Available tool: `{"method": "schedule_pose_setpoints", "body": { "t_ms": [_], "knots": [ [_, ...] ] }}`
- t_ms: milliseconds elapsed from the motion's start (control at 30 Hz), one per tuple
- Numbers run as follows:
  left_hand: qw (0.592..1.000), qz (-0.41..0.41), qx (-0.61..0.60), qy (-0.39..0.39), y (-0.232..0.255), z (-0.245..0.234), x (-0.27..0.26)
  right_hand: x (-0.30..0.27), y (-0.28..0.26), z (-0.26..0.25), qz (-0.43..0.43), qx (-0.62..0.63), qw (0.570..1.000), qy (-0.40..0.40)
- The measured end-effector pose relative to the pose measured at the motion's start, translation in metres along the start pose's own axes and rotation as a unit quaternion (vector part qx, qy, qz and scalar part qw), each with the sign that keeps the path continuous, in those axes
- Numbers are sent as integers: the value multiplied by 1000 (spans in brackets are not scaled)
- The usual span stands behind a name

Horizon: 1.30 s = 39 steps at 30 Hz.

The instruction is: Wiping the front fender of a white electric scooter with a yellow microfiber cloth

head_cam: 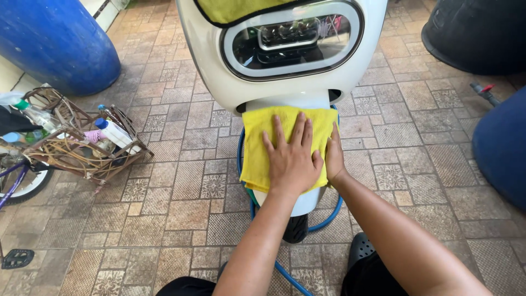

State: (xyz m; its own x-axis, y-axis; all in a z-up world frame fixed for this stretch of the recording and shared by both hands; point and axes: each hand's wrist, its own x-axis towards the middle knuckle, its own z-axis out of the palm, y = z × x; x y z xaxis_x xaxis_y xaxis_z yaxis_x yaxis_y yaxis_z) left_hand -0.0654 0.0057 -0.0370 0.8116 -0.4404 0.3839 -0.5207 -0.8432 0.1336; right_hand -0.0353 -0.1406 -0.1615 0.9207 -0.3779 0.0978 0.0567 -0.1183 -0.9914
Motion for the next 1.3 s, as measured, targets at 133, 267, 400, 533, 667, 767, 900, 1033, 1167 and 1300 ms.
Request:
{"method": "schedule_pose_setpoints", "body": {
  "t_ms": [133,267,400,533,667,767,900,1033,1167,1300],
  "knots": [
    [999,-2,15,-29,-1,-4,37,47,24,-7,-60,45,997,-20],
    [998,-19,28,-58,-3,6,71,72,5,-4,-44,143,988,-32],
    [995,-39,30,-86,1,5,83,80,-1,-4,-22,103,994,-26],
    [997,-36,0,-62,-5,-2,71,71,-12,0,6,79,997,-4],
    [996,-43,-59,-44,-15,-17,51,54,-17,5,29,31,999,15],
    [995,-48,-86,-32,-22,-25,26,31,-17,9,31,-35,999,9],
    [989,-21,-120,77,-48,2,-13,-12,-37,20,-15,-150,988,14],
    [965,-97,-238,54,-64,-4,-23,-34,-58,34,-43,-204,977,33],
    [966,-117,-231,-2,-71,-1,-4,-14,-62,34,-42,-250,967,30],
    [972,-112,-199,-47,-71,-12,26,13,-106,26,-24,-270,963,3]
  ]
}}
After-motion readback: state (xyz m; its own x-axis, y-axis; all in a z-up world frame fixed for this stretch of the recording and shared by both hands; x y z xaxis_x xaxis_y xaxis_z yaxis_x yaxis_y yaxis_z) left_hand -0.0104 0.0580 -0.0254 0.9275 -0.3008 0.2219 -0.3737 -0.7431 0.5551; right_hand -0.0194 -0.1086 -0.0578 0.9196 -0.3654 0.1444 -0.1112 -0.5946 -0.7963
